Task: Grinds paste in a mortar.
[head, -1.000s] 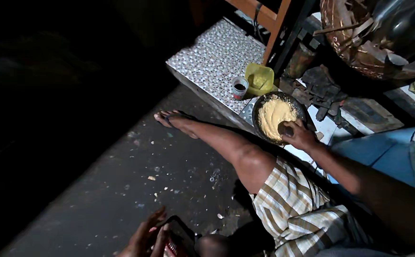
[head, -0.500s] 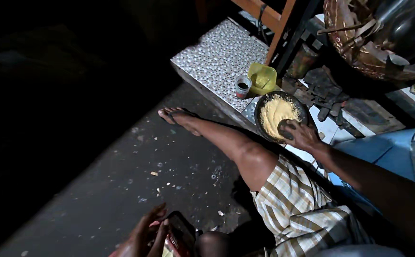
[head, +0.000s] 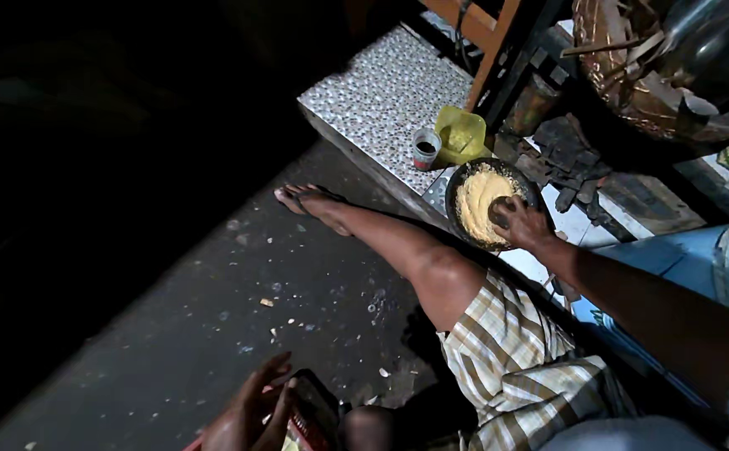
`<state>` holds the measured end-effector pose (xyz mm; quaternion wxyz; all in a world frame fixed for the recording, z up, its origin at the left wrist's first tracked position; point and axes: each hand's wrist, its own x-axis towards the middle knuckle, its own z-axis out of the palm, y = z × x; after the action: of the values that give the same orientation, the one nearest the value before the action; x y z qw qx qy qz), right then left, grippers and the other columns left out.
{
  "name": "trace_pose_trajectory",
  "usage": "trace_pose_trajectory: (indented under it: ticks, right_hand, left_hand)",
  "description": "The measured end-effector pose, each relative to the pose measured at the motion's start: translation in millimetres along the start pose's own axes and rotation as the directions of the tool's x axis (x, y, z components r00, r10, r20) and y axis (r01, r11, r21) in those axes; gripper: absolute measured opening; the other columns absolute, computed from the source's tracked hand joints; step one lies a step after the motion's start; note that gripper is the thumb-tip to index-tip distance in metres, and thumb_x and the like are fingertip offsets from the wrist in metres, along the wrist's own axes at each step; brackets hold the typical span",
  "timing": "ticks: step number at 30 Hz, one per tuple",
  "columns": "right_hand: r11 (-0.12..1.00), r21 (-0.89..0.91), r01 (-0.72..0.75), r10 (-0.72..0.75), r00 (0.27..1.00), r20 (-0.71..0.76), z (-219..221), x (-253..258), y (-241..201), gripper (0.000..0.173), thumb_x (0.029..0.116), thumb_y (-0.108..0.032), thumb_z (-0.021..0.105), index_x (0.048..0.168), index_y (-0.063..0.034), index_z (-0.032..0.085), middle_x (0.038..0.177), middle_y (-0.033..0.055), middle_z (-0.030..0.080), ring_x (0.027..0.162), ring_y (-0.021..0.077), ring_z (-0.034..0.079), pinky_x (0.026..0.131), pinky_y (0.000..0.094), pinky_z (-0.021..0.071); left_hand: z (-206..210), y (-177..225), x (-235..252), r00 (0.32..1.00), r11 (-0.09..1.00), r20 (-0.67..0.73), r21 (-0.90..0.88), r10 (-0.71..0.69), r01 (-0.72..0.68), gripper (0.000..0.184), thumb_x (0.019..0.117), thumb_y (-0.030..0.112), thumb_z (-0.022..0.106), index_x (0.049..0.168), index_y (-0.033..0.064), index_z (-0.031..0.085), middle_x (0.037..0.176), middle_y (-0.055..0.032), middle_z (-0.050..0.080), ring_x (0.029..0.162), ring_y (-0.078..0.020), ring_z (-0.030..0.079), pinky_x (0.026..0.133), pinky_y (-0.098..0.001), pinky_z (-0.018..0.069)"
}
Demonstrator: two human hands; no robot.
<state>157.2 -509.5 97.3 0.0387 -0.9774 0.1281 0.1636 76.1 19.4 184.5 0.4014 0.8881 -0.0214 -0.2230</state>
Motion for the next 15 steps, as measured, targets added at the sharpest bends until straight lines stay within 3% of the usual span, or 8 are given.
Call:
trace_pose_trajectory:
  ticks: [2,6,8,11,15]
  right_hand:
    - [0.993,0.071,-0.089,0.088,0.996,0.012,-16.2,24.0,-3.5,0.05,0.0956,-0.043,0.07,0.14,-0.022,0.061,0.152,0.0218,0.047,0.109,0.0485,0.065,0.082,0.0671,0.0535]
    - [0.968,0.185,-0.169,0.132,0.972,0.194,-33.9,29.3,-10.8,0.054,0.0922,-0.047,0.073,0.136,-0.0163,0.062,0.15,0.0287,0.046,0.121,0.05,0.059,0.093,0.0712,0.048]
    - [0.986,0.129,-0.108,0.087,0.983,0.16,-22.3,7.5,-17.4,0.05,0.0911,-0.044,0.074,0.133,-0.0183,0.065,0.145,0.0264,0.05,0.113,0.0485,0.062,0.087,0.07,0.0508]
    - [0.998,0.042,-0.046,0.044,0.997,0.057,-7.2,-6.7,-15.0,0.052,0.0942,-0.043,0.072,0.141,-0.0228,0.061,0.15,0.0216,0.048,0.101,0.0463,0.067,0.078,0.0655,0.0544]
    - [0.984,0.138,-0.117,0.092,0.981,0.173,-33.4,25.7,-7.5,0.051,0.0936,-0.044,0.073,0.136,-0.0188,0.062,0.151,0.0263,0.045,0.115,0.0494,0.062,0.09,0.0704,0.049]
  left_hand:
    - [-0.5,7.5,3.2,1.0,1.0,-0.001,0.01,-0.003,0.003,0.045,0.1021,0.017,0.053,0.142,-0.0028,0.05,0.128,-0.0241,0.062,0.086,-0.0208,0.071,0.076,-0.0391,0.0602]
    - [-1.8,15.0,-0.6,1.0,1.0,-0.015,0.015,0.004,-0.004,0.045,0.1026,0.019,0.054,0.143,-0.0026,0.05,0.129,-0.0246,0.062,0.087,-0.0217,0.071,0.077,-0.0392,0.0601]
    - [0.5,7.4,-3.8,1.0,1.0,-0.017,0.024,0.0,0.001,0.046,0.1029,0.02,0.054,0.142,-0.0025,0.051,0.127,-0.0243,0.063,0.089,-0.023,0.071,0.079,-0.041,0.0601]
    - [1.3,0.2,-7.2,1.0,0.998,0.015,0.066,-0.02,0.019,0.046,0.1028,0.02,0.053,0.142,-0.0026,0.051,0.126,-0.0248,0.064,0.089,-0.0263,0.071,0.08,-0.0444,0.0596]
    - [1.0,5.7,-3.5,1.0,0.996,0.024,0.09,-0.006,0.004,0.044,0.1018,0.016,0.053,0.142,-0.0023,0.052,0.126,-0.0251,0.064,0.088,-0.028,0.071,0.08,-0.046,0.0594]
